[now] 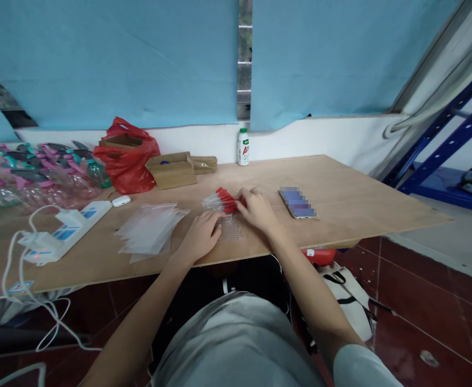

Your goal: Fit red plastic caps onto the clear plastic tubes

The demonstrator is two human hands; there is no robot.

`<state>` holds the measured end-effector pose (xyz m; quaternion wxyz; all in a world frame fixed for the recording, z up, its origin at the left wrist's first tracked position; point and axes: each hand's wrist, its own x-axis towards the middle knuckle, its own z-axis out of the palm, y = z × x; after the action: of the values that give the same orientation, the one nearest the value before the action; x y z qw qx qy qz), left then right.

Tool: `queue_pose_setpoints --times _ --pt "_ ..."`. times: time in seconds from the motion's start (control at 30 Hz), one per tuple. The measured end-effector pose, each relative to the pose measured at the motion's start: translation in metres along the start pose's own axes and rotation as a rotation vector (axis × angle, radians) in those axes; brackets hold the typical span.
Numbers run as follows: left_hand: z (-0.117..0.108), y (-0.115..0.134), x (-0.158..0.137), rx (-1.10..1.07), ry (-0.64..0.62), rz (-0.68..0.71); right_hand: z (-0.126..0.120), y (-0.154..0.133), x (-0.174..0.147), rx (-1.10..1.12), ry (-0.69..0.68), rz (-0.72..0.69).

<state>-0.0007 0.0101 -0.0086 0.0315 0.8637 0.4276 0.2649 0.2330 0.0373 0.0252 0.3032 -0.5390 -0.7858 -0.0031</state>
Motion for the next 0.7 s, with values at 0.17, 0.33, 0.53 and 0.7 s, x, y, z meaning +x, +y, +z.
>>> queue_pose_setpoints --times 0.17,0.33,0.53,0.7 --pt "0.0 0.001 0.001 -0.003 0.041 0.027 0.004 0.003 0.003 0.34 0.18 -0.03" --pt "-0.006 0.006 0.001 -0.012 0.148 0.044 -0.001 0.0 0.003 0.516 0.247 -0.07" --pt "-0.017 0.013 0.001 -0.014 0.346 -0.039 -0.008 -0.009 -0.001 0.609 0.078 -0.13" --pt "-0.015 0.01 0.002 0.025 0.265 -0.028 -0.007 -0.016 -0.003 0.697 -0.015 -0.225"
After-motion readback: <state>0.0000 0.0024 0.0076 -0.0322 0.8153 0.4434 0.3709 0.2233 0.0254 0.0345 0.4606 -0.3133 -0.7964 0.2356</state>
